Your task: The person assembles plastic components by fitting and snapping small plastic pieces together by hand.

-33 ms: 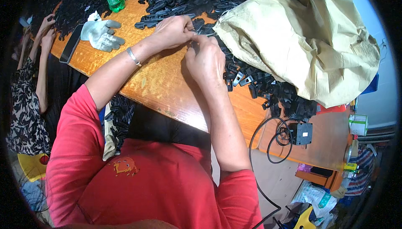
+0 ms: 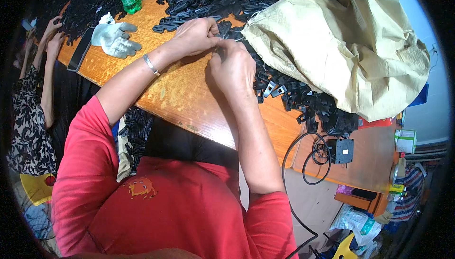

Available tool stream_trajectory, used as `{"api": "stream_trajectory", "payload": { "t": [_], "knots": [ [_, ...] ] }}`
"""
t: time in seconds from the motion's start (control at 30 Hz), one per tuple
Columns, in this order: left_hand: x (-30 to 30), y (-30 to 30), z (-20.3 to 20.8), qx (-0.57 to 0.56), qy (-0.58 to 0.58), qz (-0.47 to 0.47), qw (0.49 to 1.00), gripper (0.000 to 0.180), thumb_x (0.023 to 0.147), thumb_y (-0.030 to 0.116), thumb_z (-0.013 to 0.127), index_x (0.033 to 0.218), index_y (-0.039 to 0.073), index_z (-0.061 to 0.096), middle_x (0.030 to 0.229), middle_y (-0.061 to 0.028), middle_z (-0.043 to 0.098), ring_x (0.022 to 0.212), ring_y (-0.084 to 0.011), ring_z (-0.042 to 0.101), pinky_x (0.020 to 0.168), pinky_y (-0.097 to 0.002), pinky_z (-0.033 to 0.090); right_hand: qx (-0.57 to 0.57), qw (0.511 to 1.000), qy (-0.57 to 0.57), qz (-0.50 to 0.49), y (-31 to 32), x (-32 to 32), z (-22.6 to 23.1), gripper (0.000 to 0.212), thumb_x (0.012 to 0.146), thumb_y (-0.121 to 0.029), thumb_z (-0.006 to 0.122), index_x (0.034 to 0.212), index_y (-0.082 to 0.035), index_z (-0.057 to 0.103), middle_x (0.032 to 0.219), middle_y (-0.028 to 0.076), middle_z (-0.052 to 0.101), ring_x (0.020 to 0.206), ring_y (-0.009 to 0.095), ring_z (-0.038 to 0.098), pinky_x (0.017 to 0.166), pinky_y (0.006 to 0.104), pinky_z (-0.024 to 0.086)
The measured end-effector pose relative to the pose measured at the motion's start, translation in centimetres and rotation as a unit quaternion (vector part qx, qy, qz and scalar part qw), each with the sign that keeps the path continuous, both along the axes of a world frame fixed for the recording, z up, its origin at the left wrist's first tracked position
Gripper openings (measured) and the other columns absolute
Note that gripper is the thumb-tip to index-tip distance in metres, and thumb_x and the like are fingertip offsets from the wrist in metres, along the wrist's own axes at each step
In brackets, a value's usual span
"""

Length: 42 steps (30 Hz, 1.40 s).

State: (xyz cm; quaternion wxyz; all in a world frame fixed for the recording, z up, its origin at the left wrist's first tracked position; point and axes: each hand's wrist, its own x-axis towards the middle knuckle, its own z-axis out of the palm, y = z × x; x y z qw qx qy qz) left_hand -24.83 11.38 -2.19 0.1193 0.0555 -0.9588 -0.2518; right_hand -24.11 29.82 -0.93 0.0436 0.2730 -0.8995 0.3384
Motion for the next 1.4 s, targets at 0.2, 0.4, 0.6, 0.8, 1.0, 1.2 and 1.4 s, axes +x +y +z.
{"api": "stream_trajectory", "payload": {
  "t": [0.2,0.4,0.6,0.8,1.0,1.2,1.4],
  "knots": [
    [3.8,-2.7,-0.6,0.026,0.056,-0.053,0.997,0.036,0.084,0.021,0.086,0.109,0.003,0.068,0.095,-0.0115,0.074,0.090,-0.0309,0.074,0.080,-0.0429,0.058,0.008,0.998,-0.058,-0.006,-0.3,1.0,0.1,0.026,0.087,-0.022,0.084,0.107,-0.006,0.080,0.105,0.019,0.079,0.099,0.038,0.077,0.091,0.0467,0.059],
    [9.7,-4.6,-0.6,0.038,0.047,-0.081,0.995,0.029,0.084,0.011,0.087,0.107,0.000,0.072,0.099,-0.0141,0.074,0.092,-0.0291,0.074,0.082,-0.0410,0.059,0.108,0.989,0.098,0.039,0.0,1.7,-0.8,0.027,0.084,-0.018,0.087,0.107,-0.004,0.082,0.110,0.023,0.076,0.099,0.041,0.076,0.089,0.0491,0.060],
    [12.1,-5.5,-1.6,0.032,0.107,-0.081,0.990,0.025,0.088,0.012,0.086,0.106,0.000,0.073,0.101,-0.0145,0.072,0.093,-0.0304,0.072,0.083,-0.0413,0.059,-0.019,0.995,0.059,0.081,-1.0,1.4,-1.4,0.027,0.084,-0.018,0.089,0.108,-0.006,0.084,0.104,0.016,0.075,0.092,0.034,0.076,0.084,0.0439,0.059],
    [12.2,-5.6,-1.8,0.042,0.113,-0.086,0.989,0.022,0.090,0.013,0.084,0.104,0.001,0.074,0.098,-0.0138,0.072,0.093,-0.0317,0.072,0.082,-0.0418,0.058,0.020,0.988,0.090,0.122,-1.9,0.1,-1.7,0.028,0.079,-0.014,0.093,0.105,-0.007,0.085,0.097,0.011,0.072,0.087,0.029,0.074,0.080,0.0397,0.059],
    [11.8,-5.3,-1.9,0.039,0.150,-0.103,0.982,0.020,0.088,0.011,0.083,0.102,0.000,0.074,0.094,-0.0145,0.070,0.090,-0.0339,0.071,0.079,-0.0429,0.056,0.028,0.982,0.084,0.169,-1.6,-0.6,-1.5,0.029,0.078,-0.009,0.093,0.105,-0.002,0.083,0.092,0.011,0.071,0.083,0.026,0.071,0.076,0.0365,0.057],
    [11.4,-5.6,-1.9,0.035,0.129,-0.095,0.986,0.018,0.088,0.007,0.083,0.100,-0.001,0.074,0.096,-0.0144,0.070,0.090,-0.0327,0.072,0.079,-0.0417,0.057,0.044,0.967,0.139,0.208,-3.8,-0.7,-1.5,0.026,0.082,-0.017,0.090,0.106,-0.007,0.084,0.096,0.010,0.071,0.090,0.032,0.072,0.081,0.0404,0.058],
    [12.0,-5.2,-2.2,0.043,0.116,-0.081,0.989,0.020,0.089,0.009,0.085,0.102,-0.001,0.074,0.096,-0.0137,0.070,0.090,-0.0300,0.072,0.079,-0.0394,0.057,-0.023,0.982,0.052,0.181,-3.6,1.1,-2.2,0.025,0.085,-0.018,0.089,0.106,-0.006,0.083,0.099,0.013,0.072,0.093,0.034,0.073,0.084,0.0432,0.058]
  ]
}}
